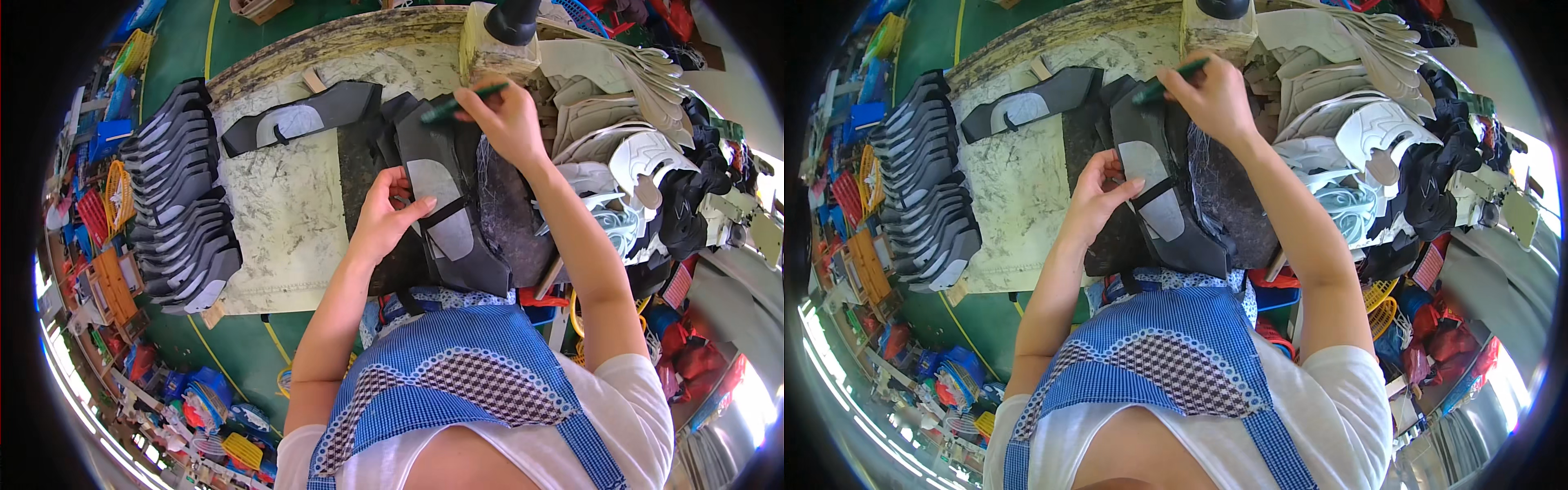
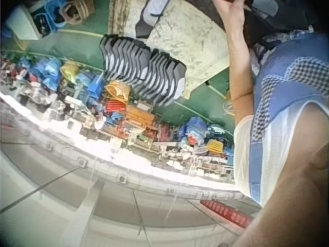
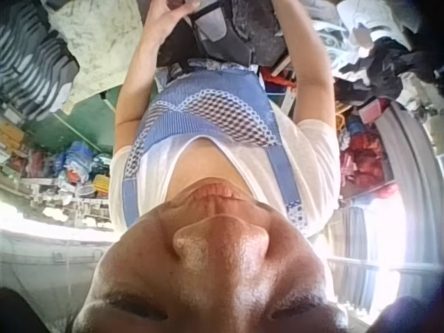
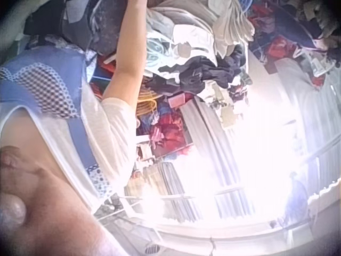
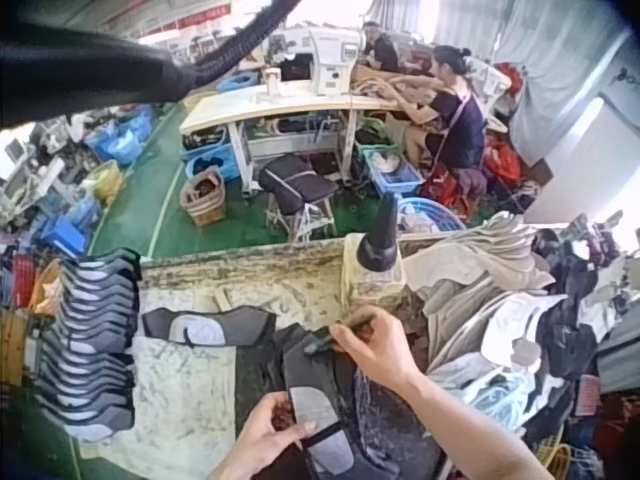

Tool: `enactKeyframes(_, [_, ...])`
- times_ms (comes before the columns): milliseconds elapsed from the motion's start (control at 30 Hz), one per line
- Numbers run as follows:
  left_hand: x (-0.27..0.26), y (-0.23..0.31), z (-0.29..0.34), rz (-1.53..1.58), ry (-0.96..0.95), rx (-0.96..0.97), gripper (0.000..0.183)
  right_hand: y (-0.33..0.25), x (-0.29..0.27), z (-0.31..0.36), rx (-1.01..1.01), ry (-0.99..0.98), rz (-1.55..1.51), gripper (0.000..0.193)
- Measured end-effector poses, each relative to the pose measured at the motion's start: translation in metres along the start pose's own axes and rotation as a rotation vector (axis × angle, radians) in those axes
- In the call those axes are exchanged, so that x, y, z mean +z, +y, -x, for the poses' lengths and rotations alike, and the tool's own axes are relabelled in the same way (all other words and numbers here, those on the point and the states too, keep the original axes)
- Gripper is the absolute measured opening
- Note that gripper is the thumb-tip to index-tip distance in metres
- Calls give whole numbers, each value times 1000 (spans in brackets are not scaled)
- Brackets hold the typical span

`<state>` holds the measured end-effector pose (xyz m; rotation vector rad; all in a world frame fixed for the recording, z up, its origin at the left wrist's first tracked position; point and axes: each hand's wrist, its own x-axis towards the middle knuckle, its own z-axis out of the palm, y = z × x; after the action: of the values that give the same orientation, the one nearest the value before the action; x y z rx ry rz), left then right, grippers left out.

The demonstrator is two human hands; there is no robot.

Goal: Applying glue to the edges and surfaces of shoe upper components using a small spreading tool and stacking them.

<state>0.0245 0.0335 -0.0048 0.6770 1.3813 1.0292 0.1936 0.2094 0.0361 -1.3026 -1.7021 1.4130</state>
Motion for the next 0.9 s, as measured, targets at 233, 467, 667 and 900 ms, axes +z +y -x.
enactKeyframes(233, [-6,25,11,-123,12,72,31,25,-57,152,168,-213,206,16])
enactKeyframes(467, [18,43,19,77,-55,223,45,24,-43,164,-68,-101,-226,15])
enactKeyframes(667, [14,43,21,144,-12,86,46,23,-74,169,162,-1,-172,11])
enactKeyframes(900, [1,35,7,229,-60,-211,26,-15,-1,160,-489,-137,58,22])
